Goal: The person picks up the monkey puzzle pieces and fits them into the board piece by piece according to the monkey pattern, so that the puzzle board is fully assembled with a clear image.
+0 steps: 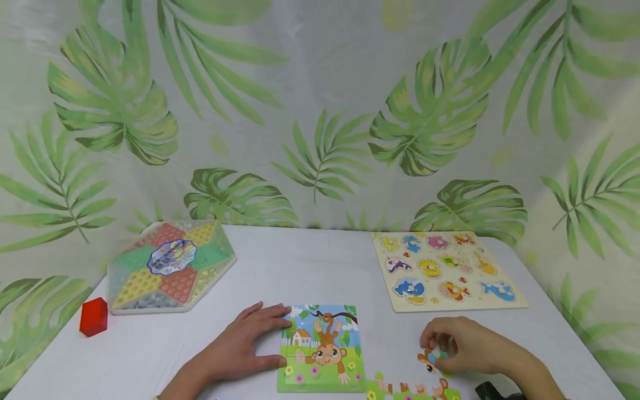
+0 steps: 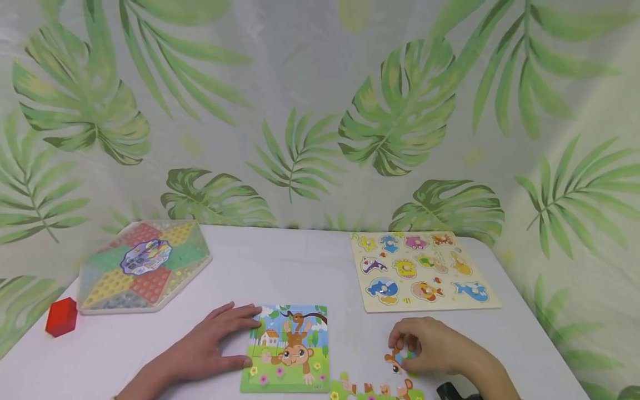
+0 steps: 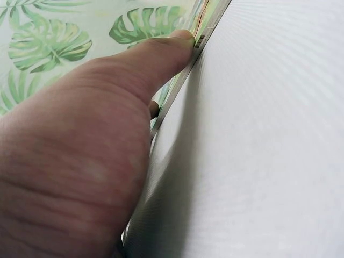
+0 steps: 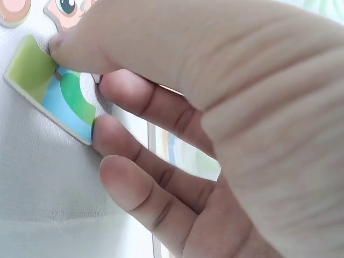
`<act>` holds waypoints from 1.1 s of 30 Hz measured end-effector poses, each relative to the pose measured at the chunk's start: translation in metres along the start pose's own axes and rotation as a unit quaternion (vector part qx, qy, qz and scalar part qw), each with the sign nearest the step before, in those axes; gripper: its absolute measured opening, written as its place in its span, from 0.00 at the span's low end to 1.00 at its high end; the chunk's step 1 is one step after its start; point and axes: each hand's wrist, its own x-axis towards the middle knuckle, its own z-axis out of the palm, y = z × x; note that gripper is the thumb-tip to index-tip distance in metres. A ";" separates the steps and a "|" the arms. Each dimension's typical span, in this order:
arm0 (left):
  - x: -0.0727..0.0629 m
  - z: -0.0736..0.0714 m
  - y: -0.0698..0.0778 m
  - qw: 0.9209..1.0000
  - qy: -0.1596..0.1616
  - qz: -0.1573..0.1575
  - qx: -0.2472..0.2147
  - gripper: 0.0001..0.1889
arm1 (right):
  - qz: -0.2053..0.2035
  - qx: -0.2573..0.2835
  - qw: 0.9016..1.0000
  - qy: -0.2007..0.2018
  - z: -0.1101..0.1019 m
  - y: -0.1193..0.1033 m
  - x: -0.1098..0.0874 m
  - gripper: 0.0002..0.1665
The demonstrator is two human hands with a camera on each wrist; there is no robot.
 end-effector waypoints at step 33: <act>-0.001 0.001 -0.003 1.000 -0.006 -0.009 -0.001 0.29 | 0.025 -0.033 0.999 -0.004 -0.002 -0.001 -0.007 0.23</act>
